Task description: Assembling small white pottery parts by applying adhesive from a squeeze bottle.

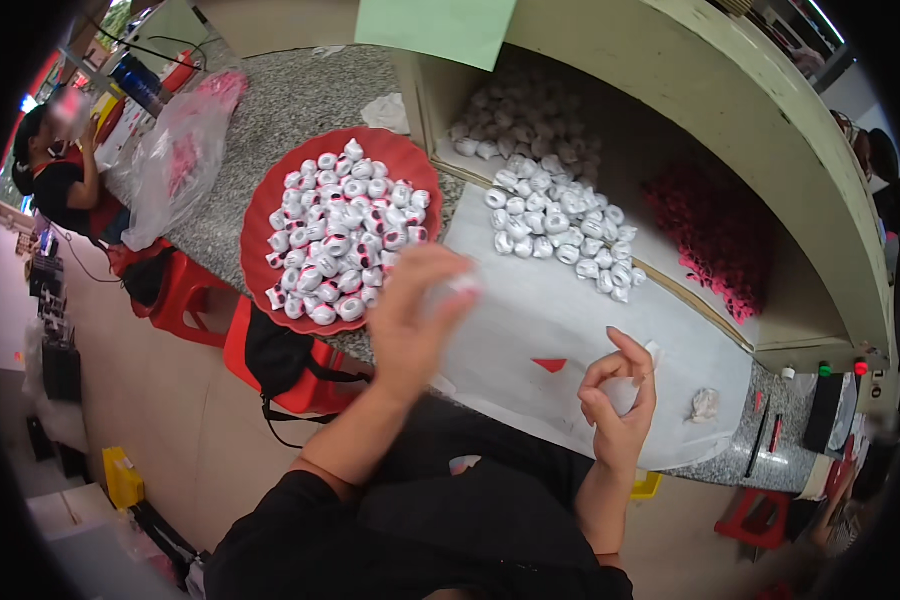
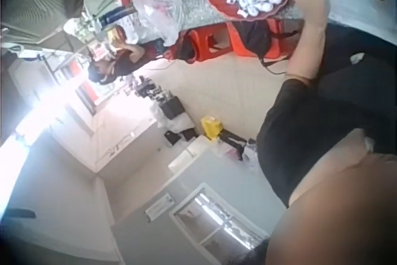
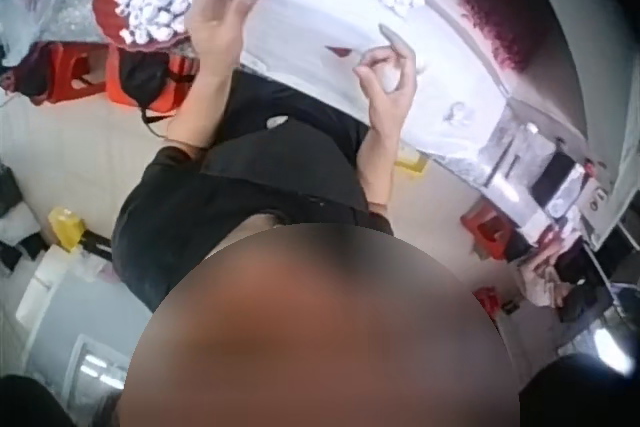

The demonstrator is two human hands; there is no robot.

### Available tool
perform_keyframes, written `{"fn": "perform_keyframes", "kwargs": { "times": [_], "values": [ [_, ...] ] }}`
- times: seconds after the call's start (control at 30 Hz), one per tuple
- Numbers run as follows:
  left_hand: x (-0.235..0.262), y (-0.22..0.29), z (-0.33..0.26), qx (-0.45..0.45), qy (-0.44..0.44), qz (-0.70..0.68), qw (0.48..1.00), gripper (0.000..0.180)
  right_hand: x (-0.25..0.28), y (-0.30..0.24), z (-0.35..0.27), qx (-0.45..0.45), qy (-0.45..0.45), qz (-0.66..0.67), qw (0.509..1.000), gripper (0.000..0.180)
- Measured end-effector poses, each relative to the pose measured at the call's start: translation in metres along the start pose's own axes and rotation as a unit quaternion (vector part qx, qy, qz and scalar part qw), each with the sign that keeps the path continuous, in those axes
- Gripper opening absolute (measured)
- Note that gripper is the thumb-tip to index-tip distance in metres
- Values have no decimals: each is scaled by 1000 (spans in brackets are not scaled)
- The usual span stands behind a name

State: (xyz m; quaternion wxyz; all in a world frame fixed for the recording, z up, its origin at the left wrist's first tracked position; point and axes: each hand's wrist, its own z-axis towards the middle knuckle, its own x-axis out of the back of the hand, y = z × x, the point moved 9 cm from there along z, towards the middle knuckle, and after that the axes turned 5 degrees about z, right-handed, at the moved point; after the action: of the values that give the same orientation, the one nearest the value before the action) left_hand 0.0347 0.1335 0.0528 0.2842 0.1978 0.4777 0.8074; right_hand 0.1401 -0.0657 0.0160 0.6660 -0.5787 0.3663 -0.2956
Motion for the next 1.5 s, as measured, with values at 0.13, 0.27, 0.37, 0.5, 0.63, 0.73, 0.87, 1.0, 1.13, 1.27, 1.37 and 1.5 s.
{"fn": "perform_keyframes", "kwargs": {
  "times": [0.13, 0.27, 0.37, 0.5, 0.63, 0.73, 0.87, 1.0, 1.13, 1.27, 1.37, 1.5],
  "values": [
    [37, 27, 52, -135, 121, 377, 908, 25, 34, 5, -8, 1, 74, -15, 997, 51],
    [-66, 7, 53, -191, -133, 285, 930, 25, 49, 13, -21, -39, 145, 32, 988, 44],
    [-107, -23, 47, -197, -162, 334, 907, 26, 46, 4, -24, -9, 81, 80, 993, 37],
    [-114, -24, 43, -152, -170, 302, 926, 25, 55, 4, -28, -8, 51, 91, 995, 32],
    [-111, -25, 18, 78, -221, -34, 972, 26, 55, 1, -29, -22, 67, 111, 991, 29],
    [-123, -38, -13, 209, -281, -144, 925, 28, 49, -8, -26, -29, 74, 94, 992, 31],
    [-135, -44, -51, 346, -304, -253, 851, 26, 65, -15, -35, 14, 127, 177, 976, 29],
    [-137, -33, -59, 321, -281, -324, 845, 26, 72, -23, -34, 91, 149, 320, 931, 39],
    [-130, -24, -58, 271, -231, -361, 862, 23, 72, -30, -38, 130, 229, 268, 927, 39],
    [-119, -18, -58, 236, -228, -319, 889, 23, 55, -66, -49, 267, 220, 46, 937, 39],
    [-118, -15, -61, 273, -232, -313, 880, 25, 42, -73, -55, 307, 216, -17, 927, 40],
    [-117, -12, -60, 260, -219, -369, 865, 34, 27, -79, -60, 354, 174, -94, 914, 43]
  ]
}}
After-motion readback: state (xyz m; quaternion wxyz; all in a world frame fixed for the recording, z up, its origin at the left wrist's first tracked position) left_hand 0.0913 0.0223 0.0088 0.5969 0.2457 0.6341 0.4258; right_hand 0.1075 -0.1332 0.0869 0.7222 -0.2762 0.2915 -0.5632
